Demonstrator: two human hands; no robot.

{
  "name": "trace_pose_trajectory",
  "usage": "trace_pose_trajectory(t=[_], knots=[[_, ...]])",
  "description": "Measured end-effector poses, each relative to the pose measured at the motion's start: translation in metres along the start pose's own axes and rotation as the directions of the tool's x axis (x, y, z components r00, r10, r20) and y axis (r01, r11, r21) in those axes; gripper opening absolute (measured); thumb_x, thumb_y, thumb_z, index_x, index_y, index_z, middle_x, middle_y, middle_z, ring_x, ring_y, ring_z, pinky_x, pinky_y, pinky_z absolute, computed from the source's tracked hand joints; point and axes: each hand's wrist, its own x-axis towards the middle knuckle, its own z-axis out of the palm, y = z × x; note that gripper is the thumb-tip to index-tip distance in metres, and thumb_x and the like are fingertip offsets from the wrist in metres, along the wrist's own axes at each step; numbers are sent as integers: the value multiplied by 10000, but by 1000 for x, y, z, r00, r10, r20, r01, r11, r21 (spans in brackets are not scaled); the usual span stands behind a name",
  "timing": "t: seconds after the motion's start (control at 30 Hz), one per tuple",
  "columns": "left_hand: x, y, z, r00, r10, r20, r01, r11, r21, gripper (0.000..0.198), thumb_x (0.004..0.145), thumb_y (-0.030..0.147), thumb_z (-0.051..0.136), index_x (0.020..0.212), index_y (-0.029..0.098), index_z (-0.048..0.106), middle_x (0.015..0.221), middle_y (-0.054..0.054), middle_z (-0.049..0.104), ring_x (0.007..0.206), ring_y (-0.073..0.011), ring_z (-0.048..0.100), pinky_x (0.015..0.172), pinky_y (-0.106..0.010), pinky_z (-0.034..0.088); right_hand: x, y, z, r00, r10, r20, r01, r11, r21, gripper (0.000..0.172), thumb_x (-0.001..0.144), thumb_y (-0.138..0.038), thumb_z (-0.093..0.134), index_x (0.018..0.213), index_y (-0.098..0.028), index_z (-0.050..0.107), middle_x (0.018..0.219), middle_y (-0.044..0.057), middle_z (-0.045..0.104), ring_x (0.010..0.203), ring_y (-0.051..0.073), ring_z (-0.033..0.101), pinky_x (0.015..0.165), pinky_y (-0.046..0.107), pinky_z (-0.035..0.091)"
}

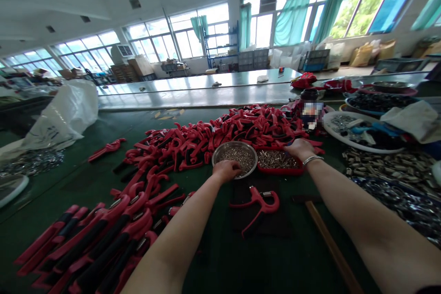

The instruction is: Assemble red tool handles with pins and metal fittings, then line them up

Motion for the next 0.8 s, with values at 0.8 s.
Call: trace_pose_trajectory(t=[0.8], knots=[[-44, 34, 9, 967, 180, -178, -208, 967, -149, 251, 859, 396, 440, 938, 244, 623, 969, -7, 637, 912, -148, 569, 803, -231, 414, -199, -31, 2, 970, -225, -93, 206, 558, 804, 262, 814, -456, 498, 933, -245, 397, 880, 57, 639, 737, 209, 652, 664, 352, 539]])
